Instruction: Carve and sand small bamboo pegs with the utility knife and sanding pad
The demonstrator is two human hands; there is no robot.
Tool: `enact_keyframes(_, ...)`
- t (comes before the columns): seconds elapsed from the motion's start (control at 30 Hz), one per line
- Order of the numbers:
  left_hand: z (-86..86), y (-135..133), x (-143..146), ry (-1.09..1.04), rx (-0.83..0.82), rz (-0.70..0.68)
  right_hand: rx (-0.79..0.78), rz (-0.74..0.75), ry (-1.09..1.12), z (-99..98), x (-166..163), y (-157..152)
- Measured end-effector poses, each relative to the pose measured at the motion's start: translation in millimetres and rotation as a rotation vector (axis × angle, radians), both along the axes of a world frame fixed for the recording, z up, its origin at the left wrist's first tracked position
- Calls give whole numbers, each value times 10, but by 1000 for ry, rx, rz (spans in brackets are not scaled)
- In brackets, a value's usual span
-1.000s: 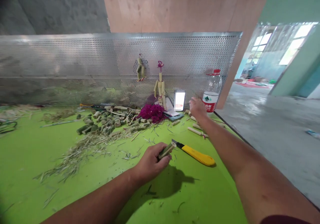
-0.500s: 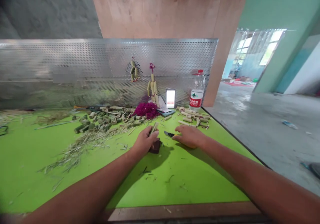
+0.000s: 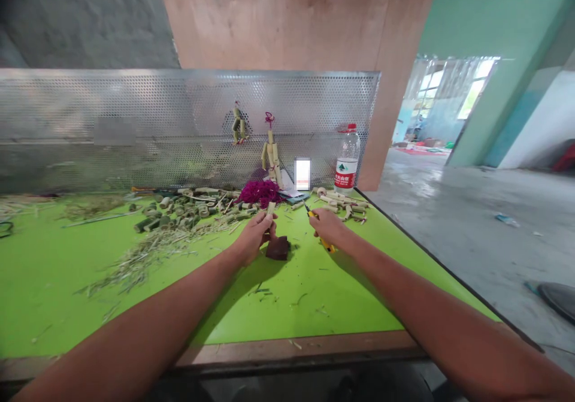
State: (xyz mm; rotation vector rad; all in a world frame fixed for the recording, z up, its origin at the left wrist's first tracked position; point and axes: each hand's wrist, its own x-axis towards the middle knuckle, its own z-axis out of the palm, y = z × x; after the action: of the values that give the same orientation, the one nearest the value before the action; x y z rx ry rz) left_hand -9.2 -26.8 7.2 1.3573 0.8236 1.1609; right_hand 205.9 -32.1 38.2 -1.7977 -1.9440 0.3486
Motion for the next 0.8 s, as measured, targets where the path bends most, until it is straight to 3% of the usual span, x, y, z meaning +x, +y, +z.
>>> enact_keyframes(0.17, 71, 16, -73, -18, 0, 85, 44, -10, 170, 30, -218, -37)
enact_keyframes(0.3, 49, 28, -65, -5, -22, 56, 237, -9, 187, -37, -270, -106)
enact_keyframes(0.43, 44, 1, -35, 17, 1, 19, 389, 109, 141, -112, -245, -174)
enact_keyframes(0.63, 62, -59, -8, 22, 6, -47, 410, 194, 49, -167, -258, -231)
enact_keyframes(0.8, 21, -66, 26, -11, 13, -123, 338, 73, -52, -177, -220, -211)
